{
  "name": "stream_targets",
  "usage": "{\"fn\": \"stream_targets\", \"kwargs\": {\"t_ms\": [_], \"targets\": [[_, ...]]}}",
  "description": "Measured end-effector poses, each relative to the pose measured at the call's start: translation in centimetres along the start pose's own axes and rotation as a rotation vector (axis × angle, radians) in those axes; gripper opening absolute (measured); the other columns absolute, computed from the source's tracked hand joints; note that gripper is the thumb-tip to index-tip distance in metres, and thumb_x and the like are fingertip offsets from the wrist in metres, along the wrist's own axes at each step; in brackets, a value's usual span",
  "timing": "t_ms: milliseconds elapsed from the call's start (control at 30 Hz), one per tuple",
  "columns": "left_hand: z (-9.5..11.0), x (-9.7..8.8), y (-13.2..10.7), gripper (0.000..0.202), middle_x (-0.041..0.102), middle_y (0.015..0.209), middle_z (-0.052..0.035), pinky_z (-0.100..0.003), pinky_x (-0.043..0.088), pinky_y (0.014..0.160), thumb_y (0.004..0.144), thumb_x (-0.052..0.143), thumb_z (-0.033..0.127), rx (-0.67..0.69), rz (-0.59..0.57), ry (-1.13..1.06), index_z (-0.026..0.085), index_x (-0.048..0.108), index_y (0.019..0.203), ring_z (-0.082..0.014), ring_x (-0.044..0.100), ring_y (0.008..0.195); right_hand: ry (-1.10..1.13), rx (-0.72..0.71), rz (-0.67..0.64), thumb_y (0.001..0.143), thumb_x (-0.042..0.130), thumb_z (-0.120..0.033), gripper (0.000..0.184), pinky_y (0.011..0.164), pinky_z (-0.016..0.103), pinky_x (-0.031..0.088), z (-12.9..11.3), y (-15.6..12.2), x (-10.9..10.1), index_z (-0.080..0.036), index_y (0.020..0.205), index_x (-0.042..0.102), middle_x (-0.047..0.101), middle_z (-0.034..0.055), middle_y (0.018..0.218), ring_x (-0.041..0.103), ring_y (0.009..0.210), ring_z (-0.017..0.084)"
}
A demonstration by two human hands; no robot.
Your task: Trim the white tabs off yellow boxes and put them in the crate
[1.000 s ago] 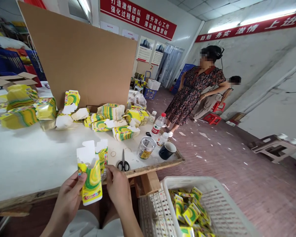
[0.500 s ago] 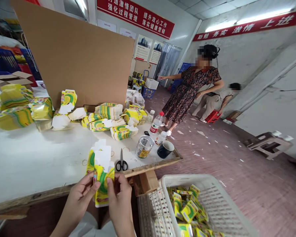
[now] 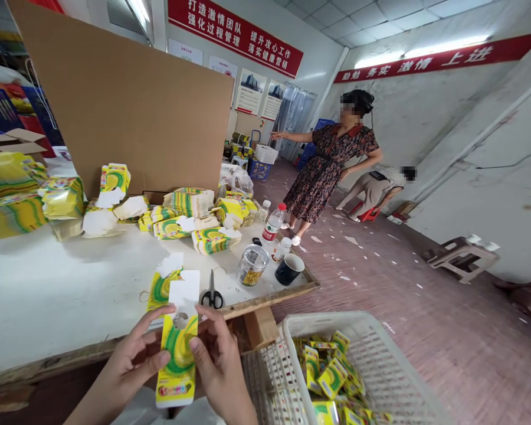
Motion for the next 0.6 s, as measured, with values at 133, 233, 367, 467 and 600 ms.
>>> {"fn": "stream_targets", "kwargs": {"t_ms": [133,233,367,467,600], "targets": [[-0.3,0.3,-0.6,0.056,0.076,0.101,-0.0092,-0.039,0.056,0.076,0.073,0.081,0.041,-0.045,-0.002,-0.027,0.027,0.058,0.121,-0.0294,0.073,0.085,0.018,0.047,-0.039,0.093,0.06,-0.044,0.03,0.067,0.025,0.048,-1.1,0.2,-0.1,-0.025,0.116,0.06,0.066,0.0008,0.084,0.061,0.076,0.017],[-0.6,0.4,-0.8,0.057,0.075,0.097,-0.0075,-0.037,0.053,0.076,0.071,0.082,0.042,-0.062,-0.03,-0.023,0.027,0.057,0.12,-0.0283,0.071,0.085,-0.041,0.039,-0.02,0.092,0.062,-0.045,0.026,0.056,0.022,0.042,-1.4,0.4,-0.4,-0.022,0.104,0.063,0.065,-0.0003,0.078,0.056,0.066,0.014],[-0.8,0.5,-0.8,0.056,0.073,0.097,-0.0066,-0.036,0.052,0.075,0.073,0.081,0.043,-0.072,-0.056,-0.022,0.028,0.056,0.121,-0.0265,0.07,0.083,-0.141,0.004,-0.016,0.093,0.06,-0.043,0.025,0.058,0.022,0.043,-1.4,0.4,-0.8,-0.022,0.104,0.068,0.068,0.0018,0.083,0.057,0.067,0.015],[-0.7,0.7,-0.8,0.055,0.073,0.096,-0.0058,-0.034,0.051,0.074,0.073,0.081,0.041,-0.074,-0.062,-0.035,0.029,0.056,0.12,-0.0255,0.069,0.083,-0.179,-0.003,-0.018,0.094,0.058,-0.041,0.024,0.063,0.023,0.045,-1.4,0.2,-0.7,-0.022,0.102,0.071,0.069,0.0024,0.083,0.061,0.071,0.017],[-0.5,1.1,-0.7,0.05,0.074,0.094,-0.0057,-0.033,0.051,0.071,0.073,0.081,0.041,-0.064,-0.094,-0.05,0.028,0.058,0.116,-0.0244,0.07,0.079,-0.163,-0.041,0.006,0.095,0.057,-0.038,0.022,0.068,0.025,0.046,-1.6,0.4,-0.8,-0.021,0.089,0.069,0.066,0.003,0.081,0.061,0.076,0.019]]}}
Point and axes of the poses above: each hand's wrist, its own y-axis towards the middle knuckle, its own x-axis out of the palm, z = x × y, the point moved 3 cm from there along y, towards the middle knuckle
